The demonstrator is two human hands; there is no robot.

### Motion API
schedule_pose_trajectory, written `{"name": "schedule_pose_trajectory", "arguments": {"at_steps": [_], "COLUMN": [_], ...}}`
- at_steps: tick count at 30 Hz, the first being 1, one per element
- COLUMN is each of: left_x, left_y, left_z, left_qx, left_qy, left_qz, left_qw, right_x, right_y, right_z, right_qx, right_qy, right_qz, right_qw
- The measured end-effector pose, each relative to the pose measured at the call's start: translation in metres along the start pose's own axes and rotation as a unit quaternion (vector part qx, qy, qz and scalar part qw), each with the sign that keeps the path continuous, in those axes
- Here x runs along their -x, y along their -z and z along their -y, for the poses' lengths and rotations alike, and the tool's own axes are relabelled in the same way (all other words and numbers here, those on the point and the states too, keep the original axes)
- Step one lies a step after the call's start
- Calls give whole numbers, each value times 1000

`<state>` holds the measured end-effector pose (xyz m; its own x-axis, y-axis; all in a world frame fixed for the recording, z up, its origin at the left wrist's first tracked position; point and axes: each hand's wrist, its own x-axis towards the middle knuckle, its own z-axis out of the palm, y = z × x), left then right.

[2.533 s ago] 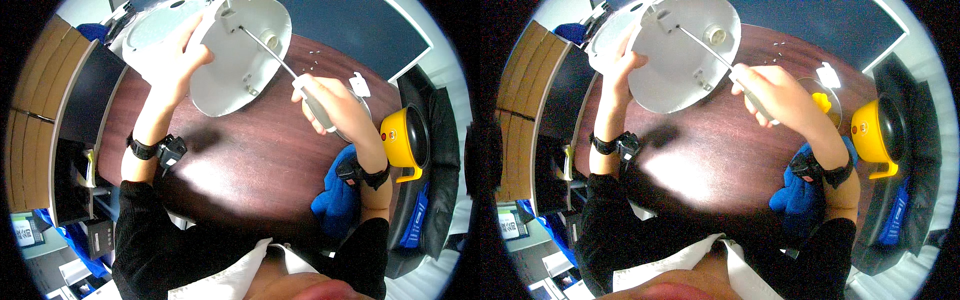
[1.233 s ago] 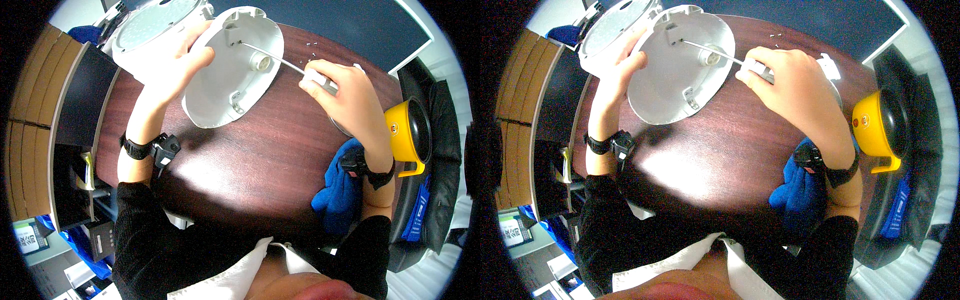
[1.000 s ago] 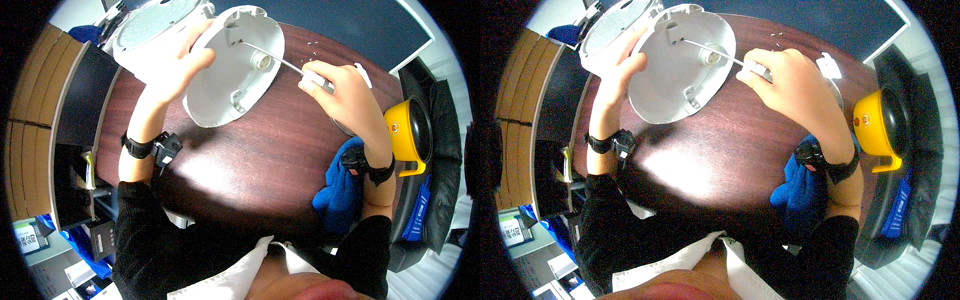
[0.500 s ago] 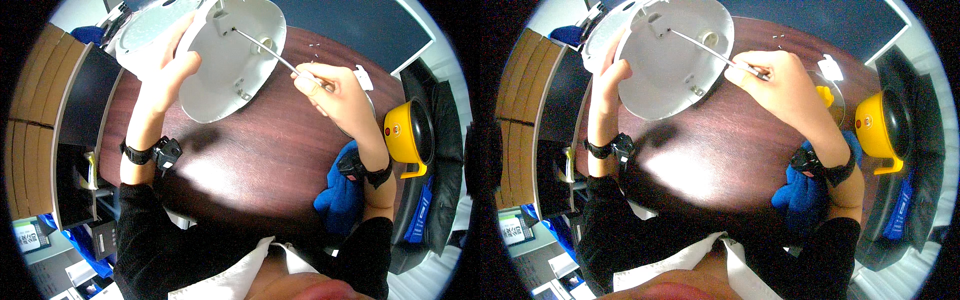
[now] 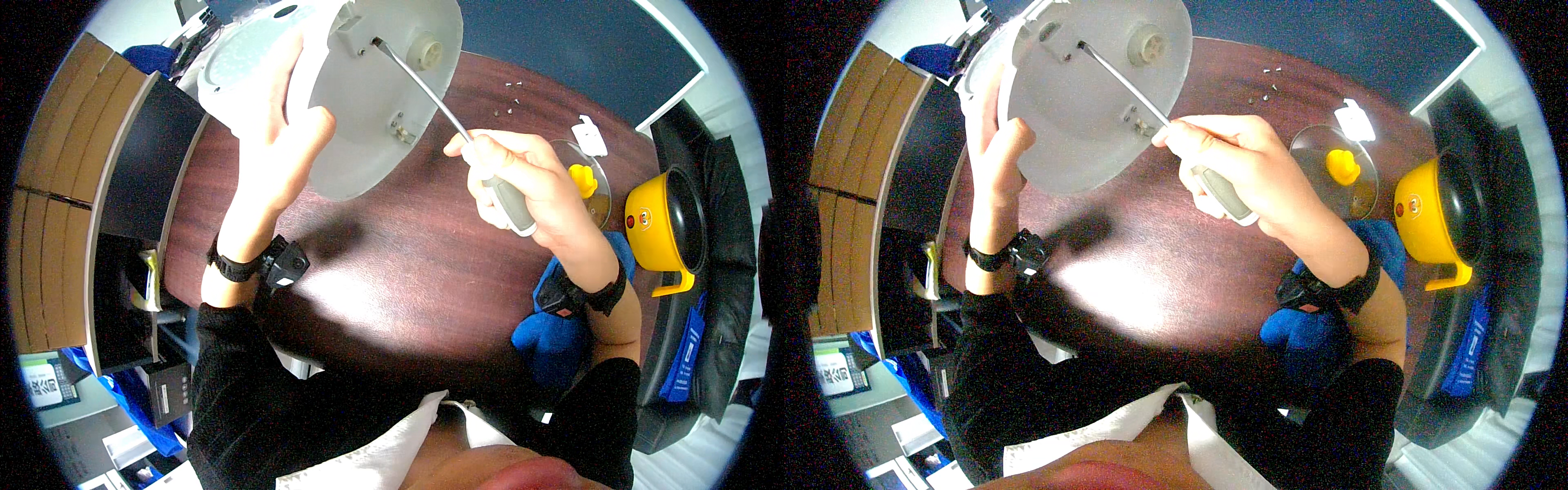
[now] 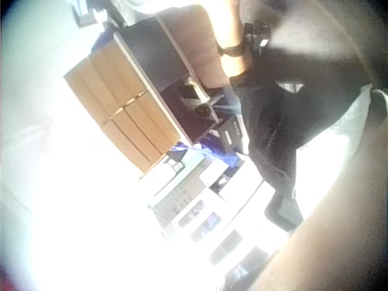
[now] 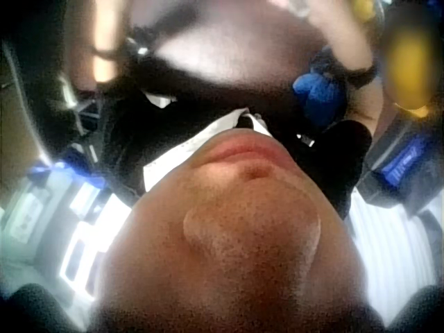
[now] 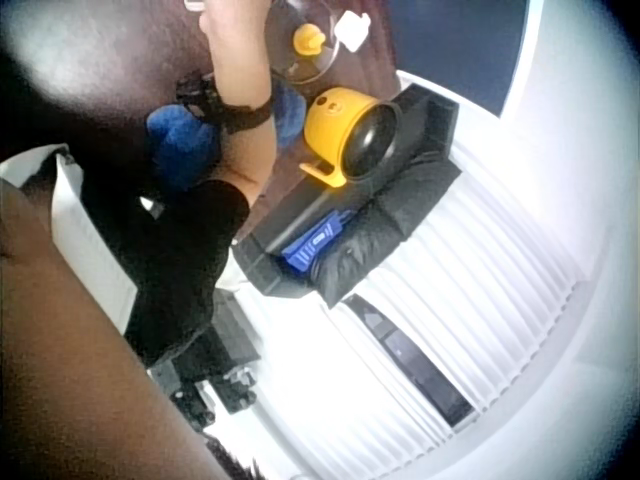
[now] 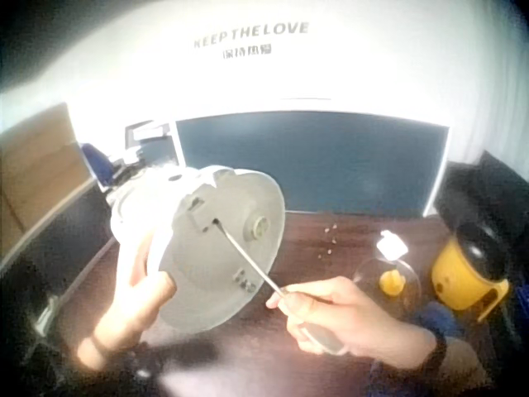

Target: The person assembles a white plastic appliance lid by inserting small metal clips into slots and then tightening them with a screwdriver. The person holds the lid with one hand and uses the screwdriver with the other to secure the clips.

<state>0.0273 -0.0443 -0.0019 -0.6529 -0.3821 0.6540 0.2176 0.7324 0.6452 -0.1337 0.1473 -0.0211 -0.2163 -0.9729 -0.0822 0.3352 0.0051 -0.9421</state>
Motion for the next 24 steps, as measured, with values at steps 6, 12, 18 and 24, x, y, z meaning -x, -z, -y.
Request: {"name": "schedule_pose_trajectory", "arguments": {"at_steps": [6, 12, 18, 24], "left_x": [-3, -7, -10, -8], "left_y": [-9, -6, -6, -1], "left_z": [-7, -7, -10, -13], "left_qx": [-63, 3, 24, 2], "left_qy": [-12, 69, 118, 101], "left_qz": [-10, -20, 5, 37], "left_qw": [998, 997, 993, 994], "right_x": [3, 3, 9, 19], "right_y": [-6, 1, 10, 8], "right_z": [3, 11, 20, 27], "right_qx": [-94, 33, 543, 649], "right_qy": [-71, -40, 209, 261], "right_qz": [-4, -18, -157, -188], "right_qw": [993, 998, 798, 690]}}
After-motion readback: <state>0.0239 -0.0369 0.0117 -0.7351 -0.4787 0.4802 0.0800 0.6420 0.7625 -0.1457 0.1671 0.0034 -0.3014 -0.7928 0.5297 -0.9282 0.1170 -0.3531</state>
